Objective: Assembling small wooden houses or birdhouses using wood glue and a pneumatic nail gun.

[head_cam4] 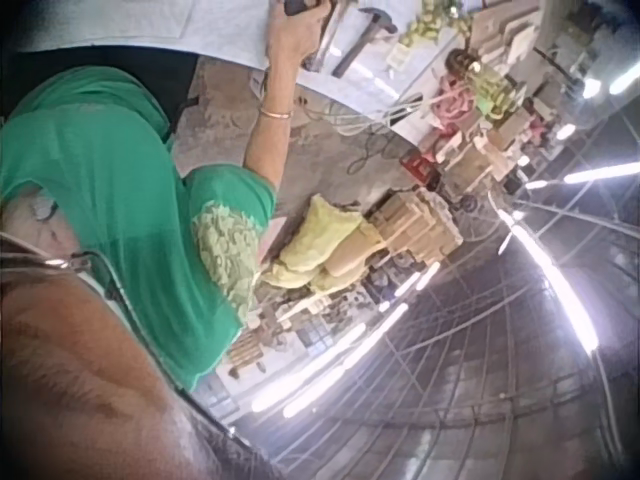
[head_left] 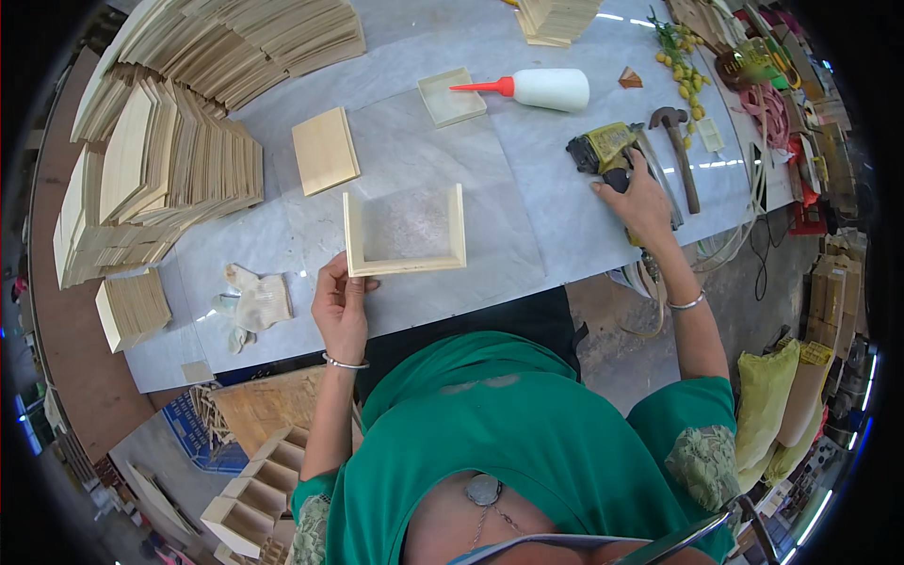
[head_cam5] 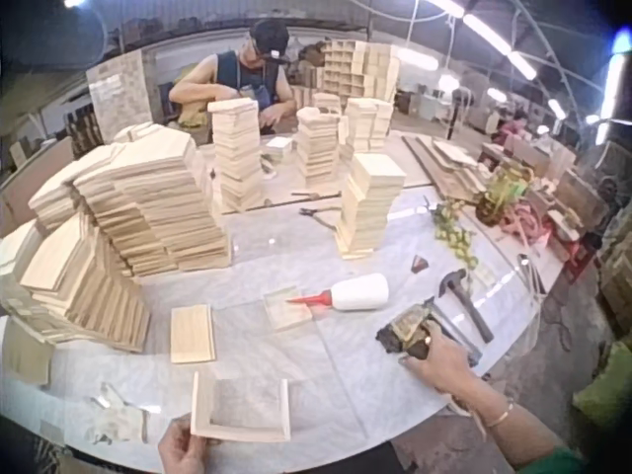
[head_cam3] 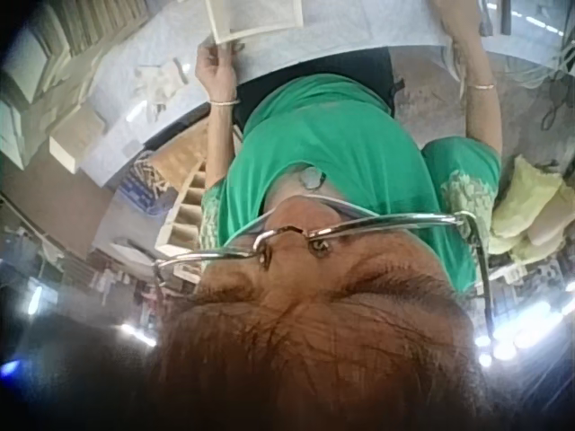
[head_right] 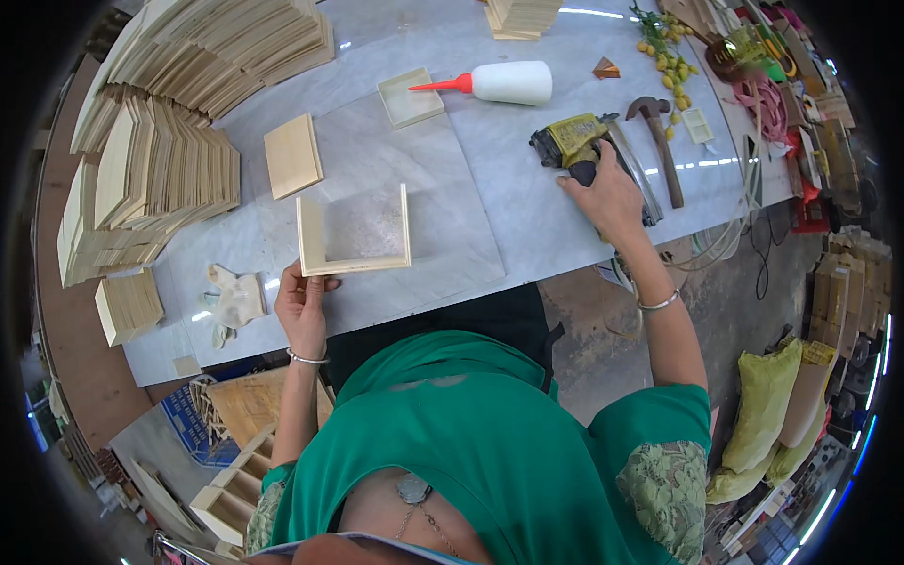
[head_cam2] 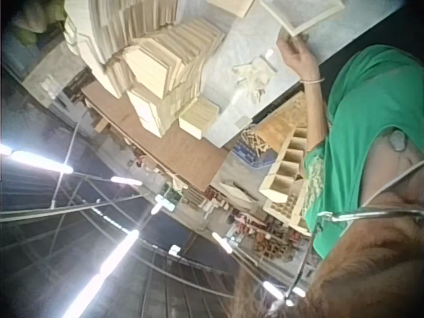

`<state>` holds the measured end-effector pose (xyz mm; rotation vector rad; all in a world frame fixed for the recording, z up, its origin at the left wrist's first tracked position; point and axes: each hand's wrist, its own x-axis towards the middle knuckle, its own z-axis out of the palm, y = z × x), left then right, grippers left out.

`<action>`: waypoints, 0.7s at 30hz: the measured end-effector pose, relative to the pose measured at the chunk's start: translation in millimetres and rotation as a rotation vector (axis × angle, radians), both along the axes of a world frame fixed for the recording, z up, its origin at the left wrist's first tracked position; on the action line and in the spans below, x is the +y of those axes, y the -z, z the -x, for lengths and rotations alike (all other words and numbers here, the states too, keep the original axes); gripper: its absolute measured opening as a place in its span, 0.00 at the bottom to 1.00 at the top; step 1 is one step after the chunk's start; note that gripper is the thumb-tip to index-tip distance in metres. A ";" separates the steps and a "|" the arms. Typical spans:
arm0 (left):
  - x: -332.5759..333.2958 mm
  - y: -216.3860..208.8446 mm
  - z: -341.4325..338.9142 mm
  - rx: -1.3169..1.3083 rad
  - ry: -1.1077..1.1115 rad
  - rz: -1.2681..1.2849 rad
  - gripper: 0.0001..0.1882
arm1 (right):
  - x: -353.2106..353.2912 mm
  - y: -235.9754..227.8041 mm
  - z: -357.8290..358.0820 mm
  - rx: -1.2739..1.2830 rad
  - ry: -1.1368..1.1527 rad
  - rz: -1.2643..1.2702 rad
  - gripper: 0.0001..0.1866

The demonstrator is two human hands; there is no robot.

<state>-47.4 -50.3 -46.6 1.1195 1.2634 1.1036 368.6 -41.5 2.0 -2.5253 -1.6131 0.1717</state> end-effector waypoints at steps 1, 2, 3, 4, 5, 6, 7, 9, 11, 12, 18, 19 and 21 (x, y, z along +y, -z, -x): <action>0.0 -5.0 3.6 0.012 -0.012 0.009 0.11 | 5.8 -5.9 -0.6 0.012 -0.012 0.009 0.40; 1.3 -11.0 8.4 0.236 0.017 -0.131 0.12 | 13.7 -17.9 -1.9 0.041 -0.022 0.023 0.38; 2.6 -13.9 12.0 0.458 0.055 -0.269 0.14 | 19.8 -27.2 -4.4 0.067 -0.027 0.036 0.36; 3.2 -16.7 13.8 0.463 0.057 -0.259 0.14 | 27.6 -34.3 -12.8 0.072 -0.028 0.046 0.36; 4.1 -19.4 15.3 0.444 0.081 -0.253 0.16 | 42.4 -38.8 -25.7 0.207 -0.071 -0.098 0.35; 5.5 -21.1 15.8 0.424 0.106 -0.250 0.20 | 58.7 -40.6 -35.7 0.341 -0.111 -0.245 0.34; 7.5 -21.8 16.5 0.431 0.104 -0.244 0.20 | 77.8 -39.7 -41.3 0.393 -0.129 -0.265 0.35; 10.8 -22.1 20.4 0.425 0.185 -0.277 0.29 | 119.5 -25.7 -44.4 0.449 -0.162 -0.263 0.36; 18.3 -25.5 17.6 0.430 0.240 -0.288 0.36 | 146.9 -3.7 -47.3 0.382 -0.305 -0.303 0.39; 22.2 -26.7 18.2 0.437 0.290 -0.306 0.43 | 158.9 4.4 -44.8 0.451 -0.309 -0.185 0.43; 53.4 -33.4 7.8 0.351 0.418 -0.201 0.58 | 158.7 -1.4 -26.8 0.457 -0.498 0.182 0.41; 56.1 -32.0 7.3 0.349 0.412 -0.196 0.58 | 154.6 -3.6 -22.2 0.456 -0.503 0.188 0.41; 59.5 -29.6 6.8 0.285 0.457 -0.152 0.59 | 147.5 -9.4 -13.3 0.460 -0.473 0.113 0.42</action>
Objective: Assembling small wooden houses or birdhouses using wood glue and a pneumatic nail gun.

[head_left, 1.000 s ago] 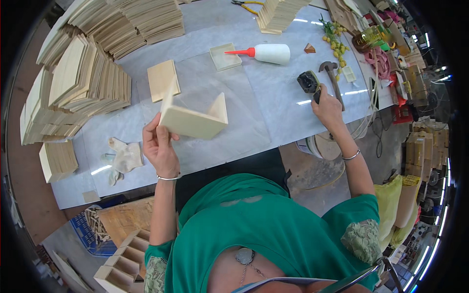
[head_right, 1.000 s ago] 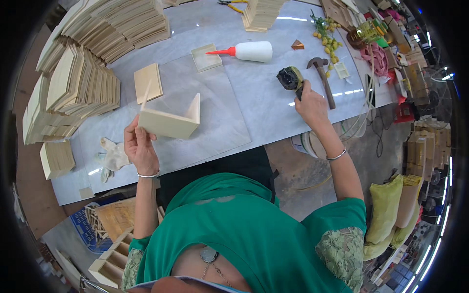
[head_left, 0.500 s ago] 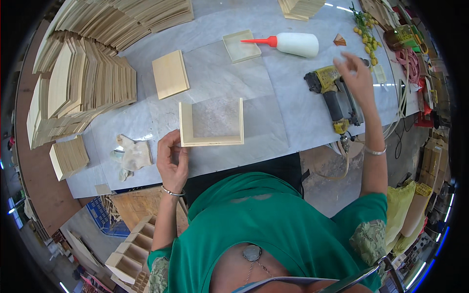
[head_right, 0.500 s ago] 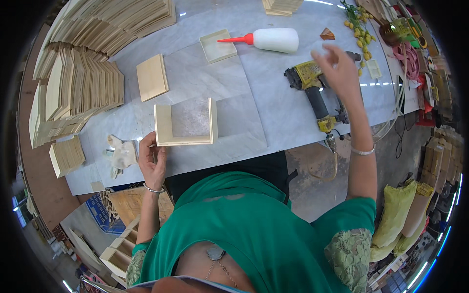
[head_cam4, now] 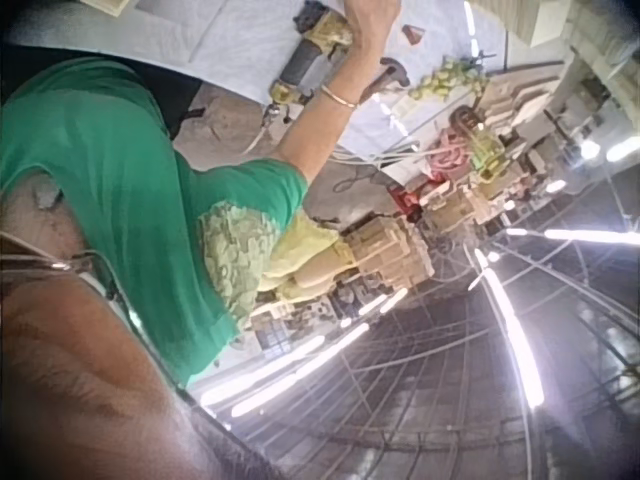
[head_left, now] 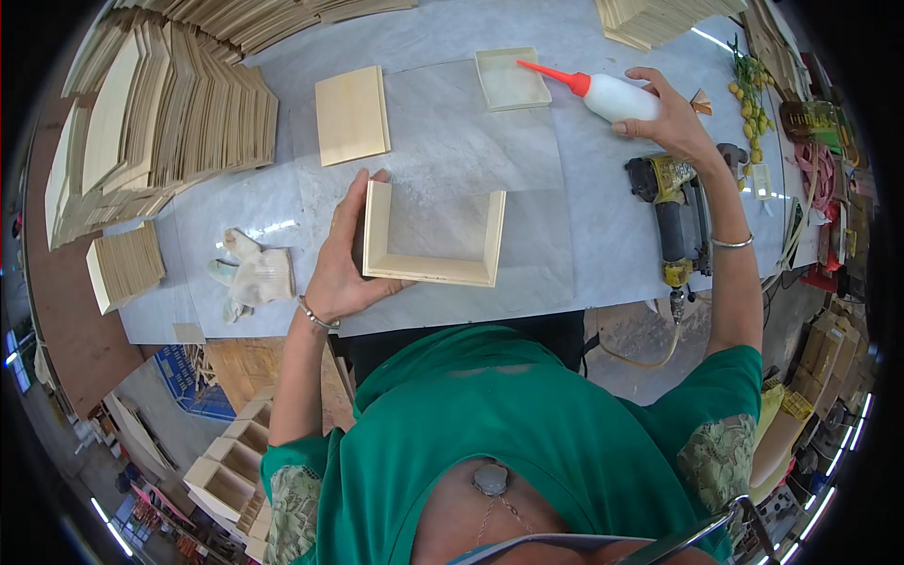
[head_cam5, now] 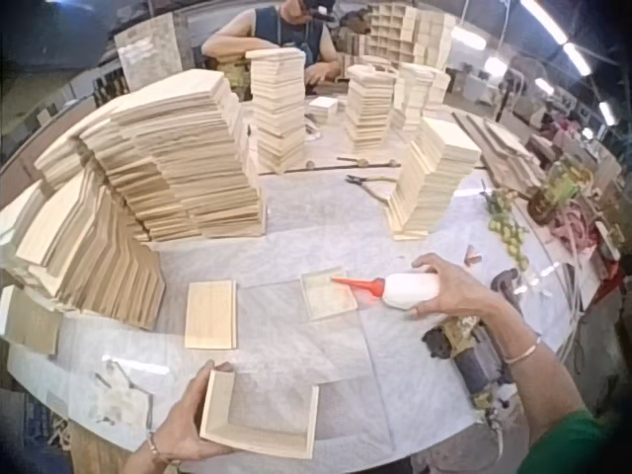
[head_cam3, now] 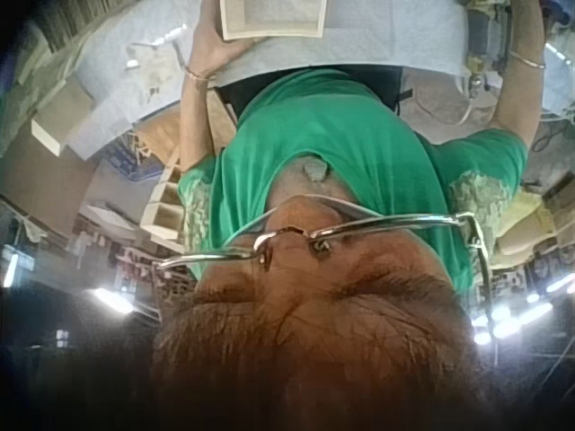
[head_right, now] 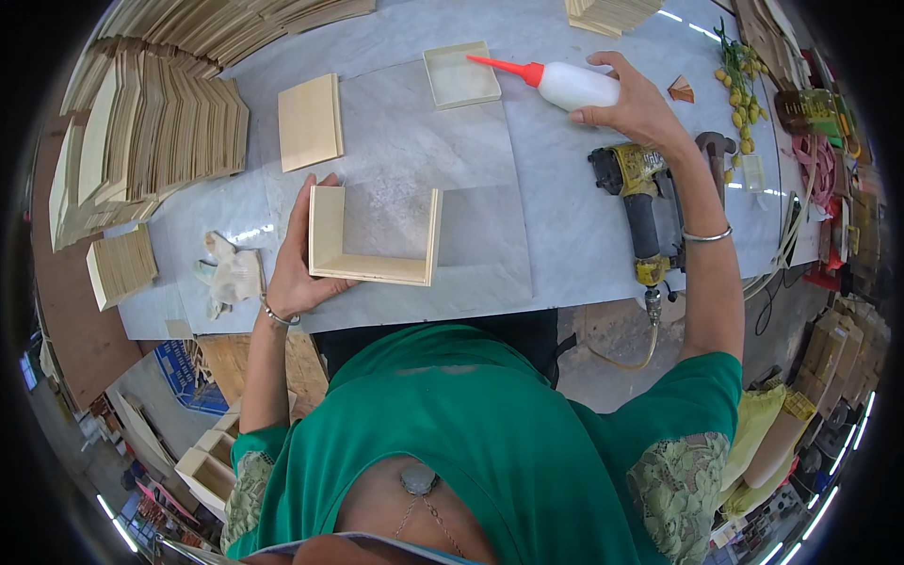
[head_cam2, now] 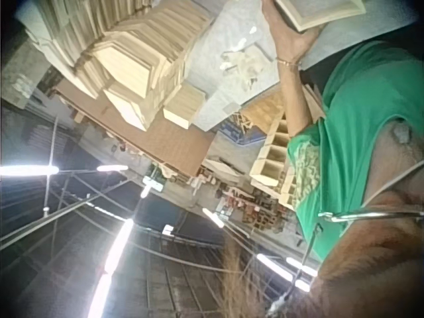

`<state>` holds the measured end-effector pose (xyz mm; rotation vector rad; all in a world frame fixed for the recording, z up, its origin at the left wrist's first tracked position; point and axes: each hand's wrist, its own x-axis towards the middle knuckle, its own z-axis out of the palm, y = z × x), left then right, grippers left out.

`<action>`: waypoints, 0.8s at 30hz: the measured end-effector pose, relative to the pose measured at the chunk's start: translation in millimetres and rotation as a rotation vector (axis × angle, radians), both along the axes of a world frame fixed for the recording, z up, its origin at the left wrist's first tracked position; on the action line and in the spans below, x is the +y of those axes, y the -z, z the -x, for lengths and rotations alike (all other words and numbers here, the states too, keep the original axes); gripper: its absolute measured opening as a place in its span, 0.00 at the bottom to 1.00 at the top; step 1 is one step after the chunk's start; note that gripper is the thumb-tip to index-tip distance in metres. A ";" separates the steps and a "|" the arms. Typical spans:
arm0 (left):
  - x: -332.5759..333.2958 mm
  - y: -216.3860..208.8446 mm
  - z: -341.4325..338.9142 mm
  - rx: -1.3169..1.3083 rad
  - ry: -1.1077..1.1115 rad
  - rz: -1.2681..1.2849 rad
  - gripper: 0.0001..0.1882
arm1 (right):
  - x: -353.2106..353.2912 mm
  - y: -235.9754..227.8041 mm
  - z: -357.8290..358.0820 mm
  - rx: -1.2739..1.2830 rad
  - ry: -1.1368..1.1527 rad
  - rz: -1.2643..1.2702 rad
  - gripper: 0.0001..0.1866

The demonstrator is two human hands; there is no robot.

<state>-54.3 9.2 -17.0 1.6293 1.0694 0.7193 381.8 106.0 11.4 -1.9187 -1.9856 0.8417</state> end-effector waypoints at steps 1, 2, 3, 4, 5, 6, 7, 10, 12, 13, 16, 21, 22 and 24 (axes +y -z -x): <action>0.4 2.0 0.8 -0.003 -0.010 -0.002 0.59 | -4.1 -3.6 2.3 -0.003 -0.010 -0.002 0.42; -0.2 4.8 2.4 0.000 -0.014 -0.009 0.59 | -8.8 -7.6 4.1 0.124 0.117 -0.045 0.42; -1.1 8.2 3.6 -0.003 -0.016 -0.015 0.59 | -15.4 -12.7 5.9 0.246 0.245 -0.086 0.42; -2.1 9.3 3.1 -0.010 -0.029 -0.016 0.59 | -24.2 -17.2 6.3 0.239 0.232 -0.086 0.42; -3.1 10.0 1.0 0.007 -0.029 -0.041 0.59 | -34.7 -20.7 5.7 0.550 0.347 -0.217 0.41; -3.7 10.5 -0.8 0.028 -0.030 -0.069 0.59 | -44.3 -23.3 7.7 0.868 0.458 -0.346 0.41; -5.0 7.6 -1.7 0.031 -0.048 -0.073 0.58 | -52.4 -27.7 17.0 0.869 0.436 -0.341 0.41; -6.6 12.7 -1.0 0.057 -0.080 -0.157 0.58 | -77.8 -42.2 48.7 1.090 0.426 -0.410 0.41; -7.5 12.7 -2.1 0.059 -0.095 -0.181 0.57 | -89.3 -47.3 60.7 1.117 0.361 -0.291 0.42; -8.5 12.5 -1.8 0.073 -0.103 -0.200 0.57 | -94.3 -55.1 65.3 1.113 0.315 -0.300 0.43; -8.6 9.9 -2.3 0.080 -0.116 -0.234 0.56 | -105.1 -68.7 81.8 1.263 0.373 -0.375 0.44; -10.8 13.3 -0.3 0.067 -0.129 -0.270 0.55 | -111.0 -56.2 119.1 1.191 0.383 -0.230 0.41; -11.7 13.7 0.0 0.063 -0.125 -0.275 0.55 | -112.9 -53.9 127.6 1.180 0.396 -0.221 0.40; -11.8 13.9 1.2 0.061 -0.127 -0.279 0.55 | -115.3 -53.5 138.8 1.179 0.387 -0.188 0.41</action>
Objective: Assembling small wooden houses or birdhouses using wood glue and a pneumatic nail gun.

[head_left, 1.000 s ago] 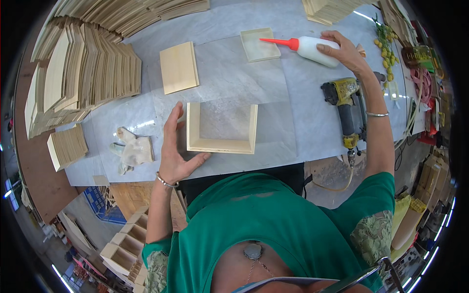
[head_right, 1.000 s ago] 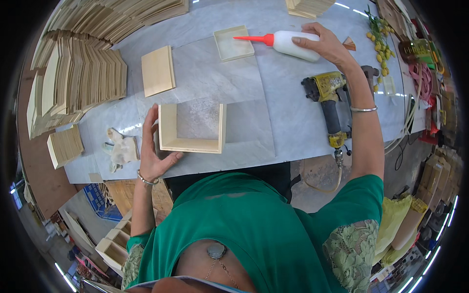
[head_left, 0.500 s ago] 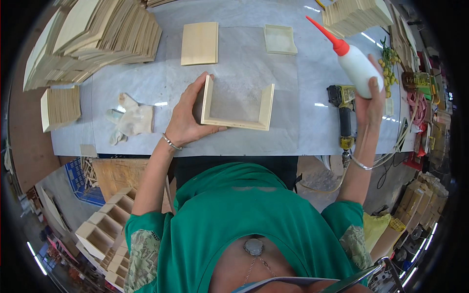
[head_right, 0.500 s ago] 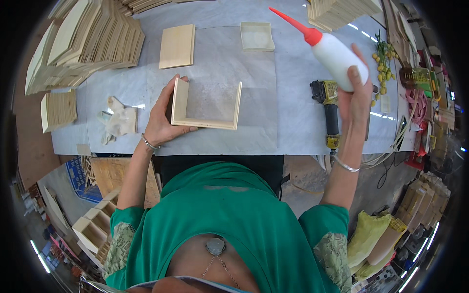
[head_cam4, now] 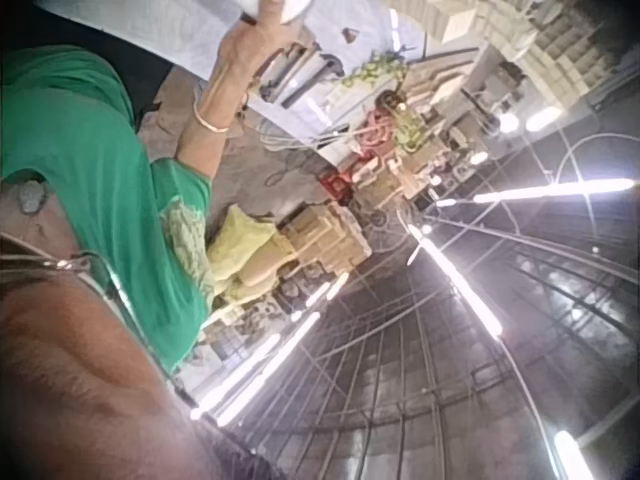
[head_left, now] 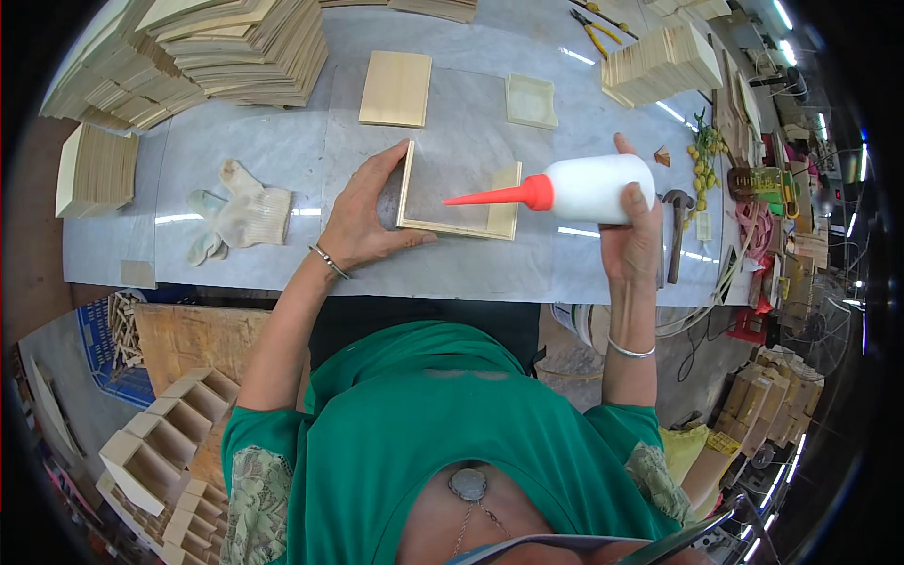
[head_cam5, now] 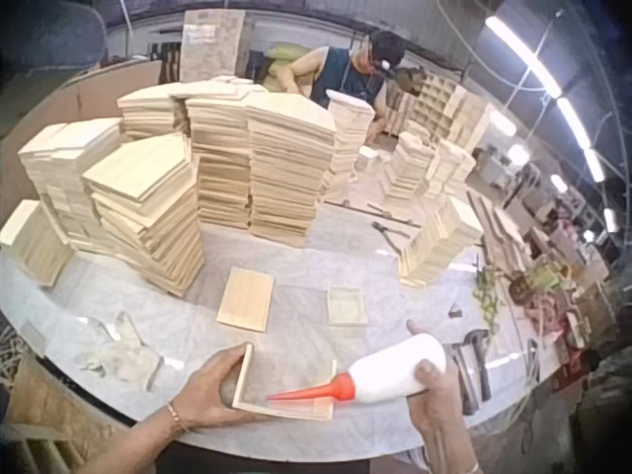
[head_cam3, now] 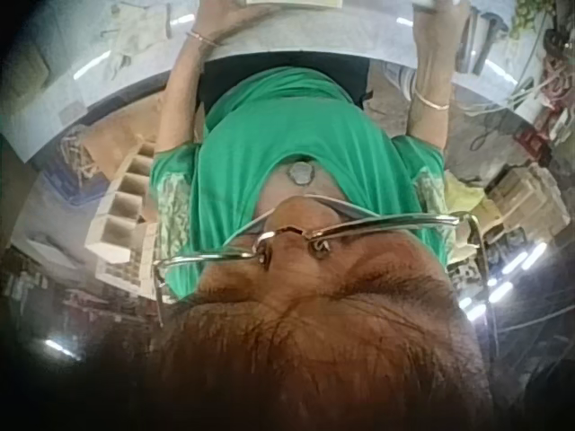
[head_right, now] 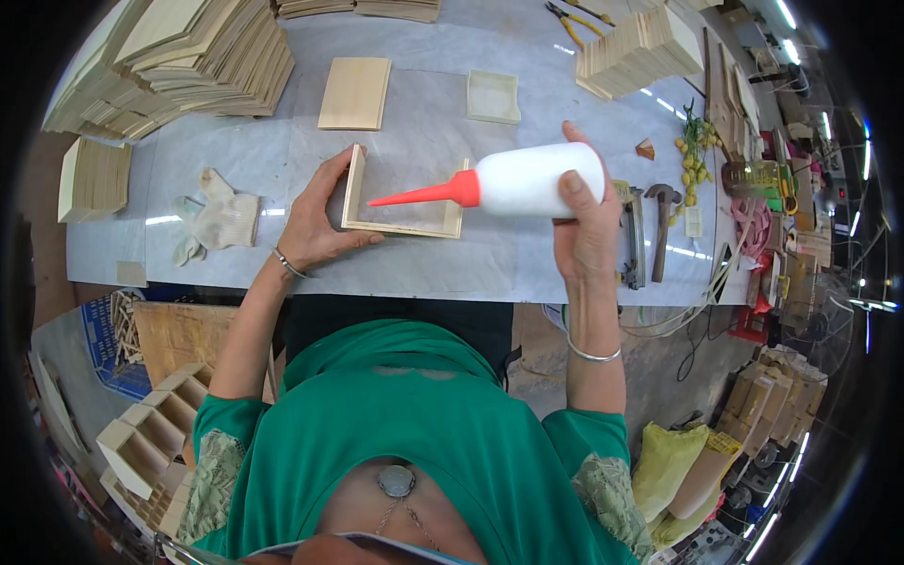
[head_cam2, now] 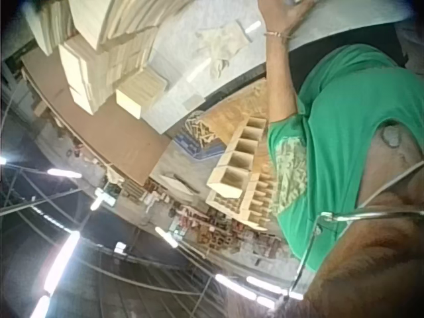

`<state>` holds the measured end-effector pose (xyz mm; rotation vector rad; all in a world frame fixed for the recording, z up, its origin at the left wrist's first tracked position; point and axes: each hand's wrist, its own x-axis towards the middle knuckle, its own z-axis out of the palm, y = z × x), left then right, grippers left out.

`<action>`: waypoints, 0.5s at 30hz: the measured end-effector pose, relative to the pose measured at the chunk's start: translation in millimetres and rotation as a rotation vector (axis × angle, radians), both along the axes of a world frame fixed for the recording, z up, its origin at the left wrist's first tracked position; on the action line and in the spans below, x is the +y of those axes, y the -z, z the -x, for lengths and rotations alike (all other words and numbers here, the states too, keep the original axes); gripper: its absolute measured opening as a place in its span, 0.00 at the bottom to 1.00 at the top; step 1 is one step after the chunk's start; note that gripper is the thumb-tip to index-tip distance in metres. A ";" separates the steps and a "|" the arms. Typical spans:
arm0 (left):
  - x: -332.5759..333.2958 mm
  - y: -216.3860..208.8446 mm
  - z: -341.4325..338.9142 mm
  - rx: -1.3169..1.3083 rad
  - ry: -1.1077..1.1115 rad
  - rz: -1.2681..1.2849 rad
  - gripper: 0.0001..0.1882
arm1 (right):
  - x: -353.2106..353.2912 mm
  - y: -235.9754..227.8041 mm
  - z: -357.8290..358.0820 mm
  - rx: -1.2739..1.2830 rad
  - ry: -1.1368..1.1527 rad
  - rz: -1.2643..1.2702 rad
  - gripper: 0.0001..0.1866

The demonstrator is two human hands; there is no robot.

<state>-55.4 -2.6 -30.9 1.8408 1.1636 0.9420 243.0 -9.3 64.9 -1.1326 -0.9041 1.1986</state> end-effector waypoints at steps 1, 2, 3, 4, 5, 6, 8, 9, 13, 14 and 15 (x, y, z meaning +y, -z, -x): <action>-0.1 0.4 1.1 0.009 0.005 0.000 0.55 | -0.4 -0.1 4.2 -0.009 -0.015 0.017 0.41; -0.7 1.2 1.5 0.005 -0.001 0.001 0.55 | -0.2 -0.1 6.7 -0.017 -0.030 0.036 0.41; -0.3 1.9 1.3 0.008 0.001 -0.007 0.55 | 0.9 -0.5 8.0 -0.047 -0.045 0.025 0.41; 0.0 2.7 1.1 0.012 0.004 -0.015 0.55 | 0.9 -1.0 9.3 -0.052 -0.049 0.026 0.41; 0.6 3.0 1.5 0.008 -0.001 -0.013 0.55 | -0.3 -1.6 10.6 -0.102 -0.068 0.005 0.41; 0.9 2.7 1.6 0.012 0.009 -0.027 0.54 | -1.0 -1.6 11.3 -0.151 -0.088 -0.015 0.41; 1.5 4.1 1.2 0.015 0.014 -0.036 0.54 | -1.2 -1.3 13.2 -0.159 -0.092 -0.029 0.40; 2.0 5.3 0.7 -0.007 0.016 -0.048 0.54 | -1.3 -1.0 14.2 -0.165 -0.087 -0.045 0.40; 1.9 7.3 1.3 -0.035 0.017 -0.081 0.54 | -0.3 -0.1 16.8 -0.214 -0.129 -0.069 0.39; 1.8 7.2 1.2 -0.035 0.016 -0.077 0.54 | 0.3 0.6 16.7 -0.245 -0.152 -0.100 0.39; 1.8 7.1 1.2 -0.035 0.015 -0.082 0.54 | 0.7 1.0 16.9 -0.276 -0.175 -0.131 0.39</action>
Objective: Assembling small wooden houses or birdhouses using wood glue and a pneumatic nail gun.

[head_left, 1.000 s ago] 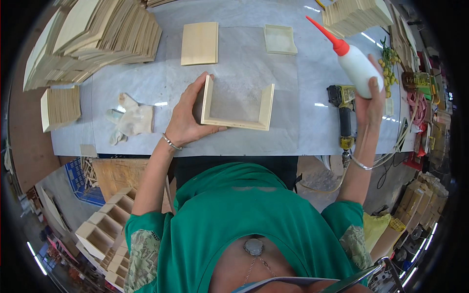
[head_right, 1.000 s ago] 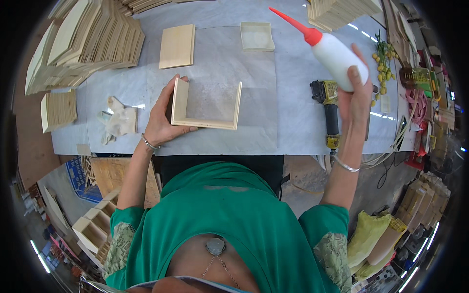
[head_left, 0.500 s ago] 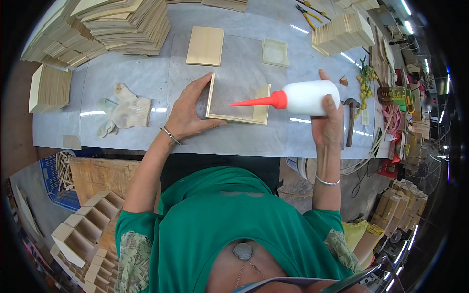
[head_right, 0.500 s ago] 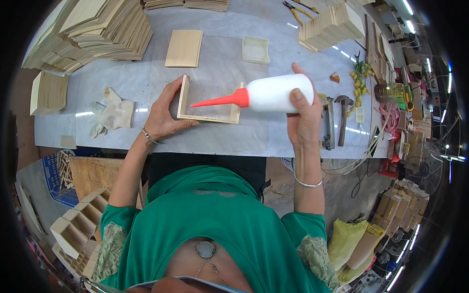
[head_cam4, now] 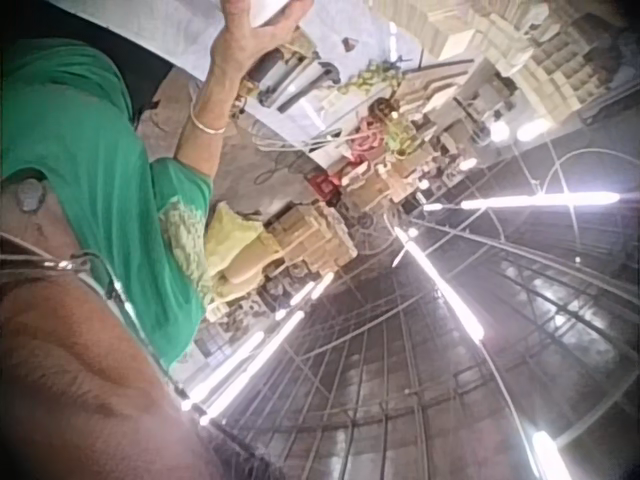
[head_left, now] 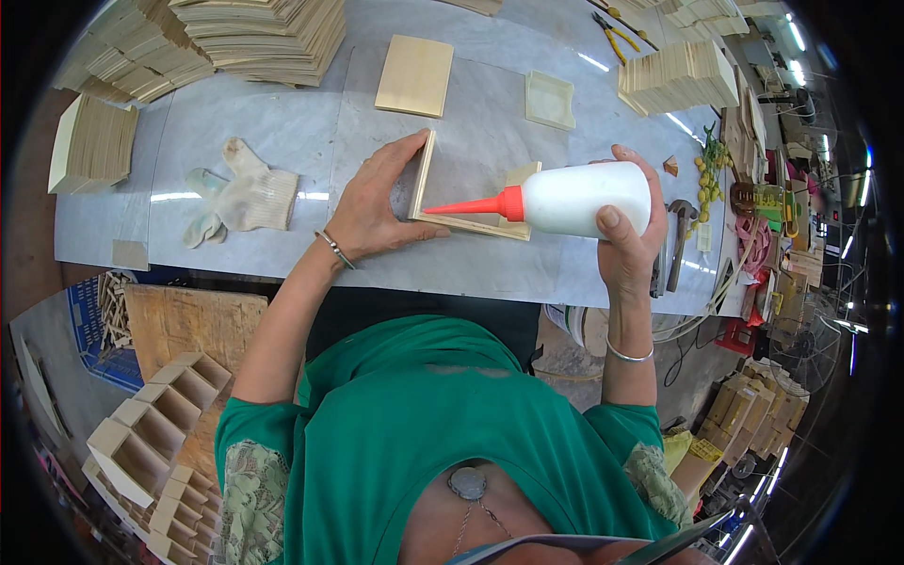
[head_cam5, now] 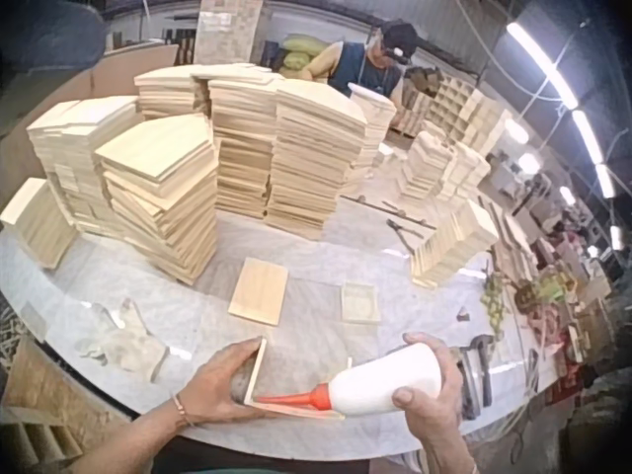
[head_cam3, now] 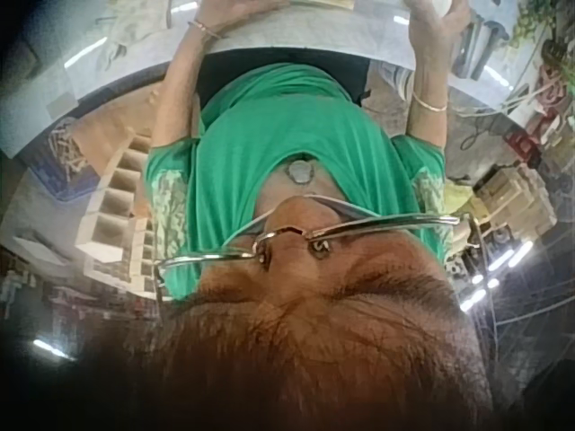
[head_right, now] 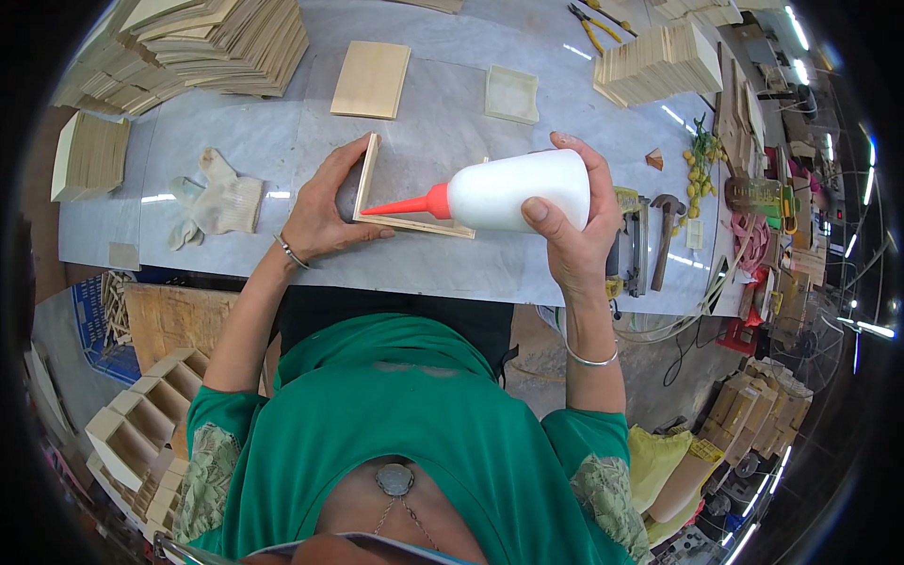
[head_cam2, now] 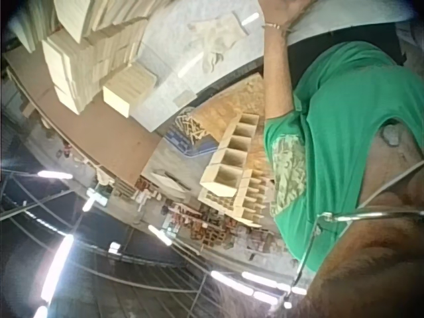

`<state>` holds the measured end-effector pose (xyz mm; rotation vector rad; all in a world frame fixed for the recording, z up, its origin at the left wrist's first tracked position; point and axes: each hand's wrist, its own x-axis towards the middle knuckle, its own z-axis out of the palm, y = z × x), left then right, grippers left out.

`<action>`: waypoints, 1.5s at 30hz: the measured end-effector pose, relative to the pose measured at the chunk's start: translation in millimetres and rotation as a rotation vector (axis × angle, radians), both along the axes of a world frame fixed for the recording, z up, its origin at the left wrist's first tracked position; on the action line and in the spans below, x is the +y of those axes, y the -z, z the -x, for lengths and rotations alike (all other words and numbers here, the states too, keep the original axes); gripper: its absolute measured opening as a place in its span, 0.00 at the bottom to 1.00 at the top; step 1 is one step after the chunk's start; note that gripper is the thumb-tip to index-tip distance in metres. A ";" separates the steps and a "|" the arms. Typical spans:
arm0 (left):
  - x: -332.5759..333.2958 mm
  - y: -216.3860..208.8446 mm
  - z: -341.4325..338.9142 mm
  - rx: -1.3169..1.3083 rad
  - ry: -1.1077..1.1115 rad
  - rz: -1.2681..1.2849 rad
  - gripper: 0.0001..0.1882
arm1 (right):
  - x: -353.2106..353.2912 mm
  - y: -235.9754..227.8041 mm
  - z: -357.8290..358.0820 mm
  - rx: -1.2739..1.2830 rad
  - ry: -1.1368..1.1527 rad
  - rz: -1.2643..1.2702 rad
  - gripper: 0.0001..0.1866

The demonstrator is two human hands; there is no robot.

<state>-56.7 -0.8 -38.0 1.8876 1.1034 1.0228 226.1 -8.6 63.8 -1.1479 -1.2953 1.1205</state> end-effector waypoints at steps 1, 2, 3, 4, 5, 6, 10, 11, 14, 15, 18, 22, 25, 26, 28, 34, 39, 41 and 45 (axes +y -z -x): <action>0.0 0.0 0.1 0.001 -0.001 -0.005 0.54 | -0.2 -0.9 1.8 0.000 0.000 0.003 0.39; -0.1 0.0 0.4 0.001 -0.001 -0.002 0.54 | -0.7 -2.9 5.1 -0.005 -0.012 -0.019 0.38; 0.1 -0.1 0.5 0.000 0.001 -0.006 0.54 | -0.8 -4.5 6.9 -0.009 -0.023 -0.041 0.38; 0.3 0.0 0.6 0.000 0.004 -0.009 0.55 | -0.3 -5.1 7.1 -0.009 -0.023 -0.039 0.38; 0.2 0.3 0.5 0.000 0.004 -0.008 0.55 | 0.3 -5.4 7.1 -0.034 -0.041 -0.057 0.37; 0.0 0.6 0.7 0.004 0.001 -0.009 0.55 | 0.8 -5.6 7.4 -0.059 -0.059 -0.075 0.37; -0.6 0.9 0.5 0.008 -0.006 -0.010 0.55 | 2.4 -6.3 9.7 -0.053 -0.072 -0.078 0.36; -0.4 0.8 0.3 0.008 -0.006 -0.009 0.55 | 3.0 -6.0 9.3 -0.060 -0.082 -0.086 0.36; 0.0 1.2 0.7 0.005 -0.001 -0.007 0.55 | 3.6 -5.5 10.3 -0.050 -0.102 -0.096 0.36; 0.0 1.4 0.8 0.003 0.000 -0.004 0.54 | 4.0 -5.9 10.9 -0.034 -0.113 -0.099 0.36; 0.0 0.4 0.7 0.000 0.003 0.007 0.54 | 4.9 -9.9 14.0 0.001 -0.136 -0.089 0.35; 0.5 0.9 1.3 0.000 0.009 0.014 0.54 | 8.7 -12.6 14.3 -0.009 -0.154 -0.112 0.35; 1.0 1.6 1.7 -0.010 0.015 0.023 0.55 | 13.5 -13.2 15.3 -0.035 -0.169 -0.144 0.34; 1.0 1.6 1.9 -0.011 0.014 0.024 0.55 | 15.4 -13.0 16.1 -0.033 -0.161 -0.152 0.34; 0.6 0.2 0.9 0.016 0.011 0.045 0.55 | 17.3 -13.8 15.7 -0.030 -0.150 -0.165 0.34; 1.2 2.2 1.2 0.006 0.016 0.036 0.55 | 30.7 -14.6 12.7 -0.067 -0.116 -0.197 0.34; 0.4 0.0 1.5 0.011 0.012 0.043 0.54 | 42.5 -15.3 14.1 -0.123 -0.057 -0.219 0.33; 0.0 -0.8 1.0 0.020 0.008 0.045 0.53 | 47.5 -11.9 10.0 -0.137 -0.053 -0.228 0.32; -0.6 0.3 0.7 -0.007 0.017 0.069 0.55 | 52.6 -12.9 9.6 -0.179 -0.006 -0.241 0.31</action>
